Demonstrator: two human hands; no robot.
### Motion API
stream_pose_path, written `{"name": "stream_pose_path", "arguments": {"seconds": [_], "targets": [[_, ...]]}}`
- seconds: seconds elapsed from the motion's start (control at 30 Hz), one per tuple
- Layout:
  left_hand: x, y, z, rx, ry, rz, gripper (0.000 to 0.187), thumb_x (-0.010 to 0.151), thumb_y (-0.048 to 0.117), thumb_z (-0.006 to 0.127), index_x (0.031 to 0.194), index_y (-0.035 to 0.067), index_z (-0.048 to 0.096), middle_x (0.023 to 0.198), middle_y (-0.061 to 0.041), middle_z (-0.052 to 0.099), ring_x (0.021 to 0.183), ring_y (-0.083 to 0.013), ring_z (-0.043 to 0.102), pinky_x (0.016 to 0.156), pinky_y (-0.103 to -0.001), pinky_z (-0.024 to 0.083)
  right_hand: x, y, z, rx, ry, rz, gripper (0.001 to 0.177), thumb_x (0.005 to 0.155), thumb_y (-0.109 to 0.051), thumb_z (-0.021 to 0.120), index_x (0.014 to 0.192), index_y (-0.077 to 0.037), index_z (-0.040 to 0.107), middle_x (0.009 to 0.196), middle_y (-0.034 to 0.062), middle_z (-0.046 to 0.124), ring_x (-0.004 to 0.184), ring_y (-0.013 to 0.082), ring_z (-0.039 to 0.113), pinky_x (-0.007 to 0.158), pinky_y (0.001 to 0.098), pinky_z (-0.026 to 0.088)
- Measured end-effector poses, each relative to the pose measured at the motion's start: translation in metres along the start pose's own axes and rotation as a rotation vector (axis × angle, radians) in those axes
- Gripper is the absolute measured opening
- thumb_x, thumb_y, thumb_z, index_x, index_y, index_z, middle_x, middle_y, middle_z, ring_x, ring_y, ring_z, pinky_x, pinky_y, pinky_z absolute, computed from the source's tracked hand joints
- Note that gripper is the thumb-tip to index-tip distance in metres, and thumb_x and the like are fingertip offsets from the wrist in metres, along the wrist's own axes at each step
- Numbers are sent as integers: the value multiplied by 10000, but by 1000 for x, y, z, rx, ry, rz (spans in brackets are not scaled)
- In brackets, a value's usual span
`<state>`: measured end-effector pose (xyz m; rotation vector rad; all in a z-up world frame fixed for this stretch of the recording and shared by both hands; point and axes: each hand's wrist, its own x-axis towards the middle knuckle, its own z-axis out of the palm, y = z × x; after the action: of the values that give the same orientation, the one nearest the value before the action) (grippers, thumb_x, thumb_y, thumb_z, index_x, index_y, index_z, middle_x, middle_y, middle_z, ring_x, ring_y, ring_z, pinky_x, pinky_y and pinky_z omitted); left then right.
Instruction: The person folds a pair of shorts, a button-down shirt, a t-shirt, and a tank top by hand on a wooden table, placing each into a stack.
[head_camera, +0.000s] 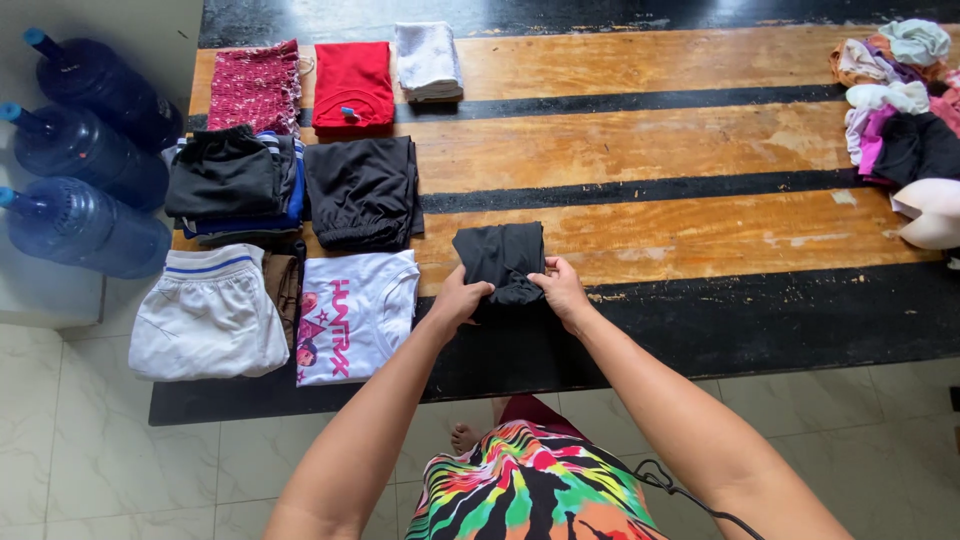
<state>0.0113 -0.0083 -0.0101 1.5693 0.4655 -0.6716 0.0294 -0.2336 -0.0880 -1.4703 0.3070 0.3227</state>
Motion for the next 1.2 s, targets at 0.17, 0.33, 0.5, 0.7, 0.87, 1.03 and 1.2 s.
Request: {"name": "stream_pose_path", "arguments": {"seconds": [0.17, 0.33, 0.5, 0.7, 0.87, 1.03, 1.2], "targets": [[30, 5, 4, 271, 170, 438, 662, 788, 225, 714, 1378, 3, 511, 1288, -251, 650, 1217, -362, 624, 1024, -418, 483, 11, -31, 1, -112, 54, -154, 375, 893, -73, 714, 1232, -22, 562, 994, 62, 712, 897, 100, 669, 790, 237, 548], [23, 43, 5, 350, 229, 475, 625, 832, 235, 678, 1387, -9, 525, 1287, -283, 671, 1228, -381, 645, 1034, -399, 494, 17, -70, 3, -254, 121, -217, 405, 891, -127, 741, 1241, -31, 561, 825, 20, 675, 734, 76, 616, 650, 240, 502], [8, 74, 2, 214, 215, 524, 716, 793, 201, 627, 1479, 82, 462, 1331, -202, 660, 1224, -327, 636, 1010, -369, 474, 25, -90, 3, -379, 167, -273, 440, 878, -177, 790, 1222, -51, 547, 684, -28, 496, 627, 66, 451, 560, 255, 397], [9, 84, -16, 218, 244, 594, 670, 822, 187, 640, 1460, 64, 480, 1348, -199, 667, 1229, -305, 651, 1039, -344, 479, 48, -89, 14, -257, 142, -589, 493, 869, -112, 822, 1105, -100, 389, 848, -46, 455, 722, 51, 427, 623, 237, 427], [-3, 89, -45, 219, 283, 639, 676, 816, 178, 637, 1467, 65, 497, 1365, -193, 660, 1249, -292, 637, 1052, -332, 462, 43, -107, 45, -138, 47, -453, 404, 877, -67, 782, 1025, -112, 409, 869, -29, 447, 700, 60, 427, 595, 237, 391], [-13, 83, -88, 225, 317, 703, 690, 844, 169, 670, 1479, 27, 443, 1426, -204, 606, 1307, -273, 596, 1085, -323, 434, 31, -115, 92, -69, -70, -530, 236, 916, 13, 741, 977, -75, 530, 969, -14, 569, 870, 51, 529, 814, 215, 483], [-38, 84, -137, 101, 223, 660, 658, 816, 153, 619, 1456, 42, 512, 1350, -174, 687, 1219, -250, 647, 1048, -297, 465, 9, -124, 150, -49, -120, -570, 294, 930, 4, 686, 1211, -71, 731, 1186, 10, 640, 1106, 118, 605, 985, 268, 476]]}}
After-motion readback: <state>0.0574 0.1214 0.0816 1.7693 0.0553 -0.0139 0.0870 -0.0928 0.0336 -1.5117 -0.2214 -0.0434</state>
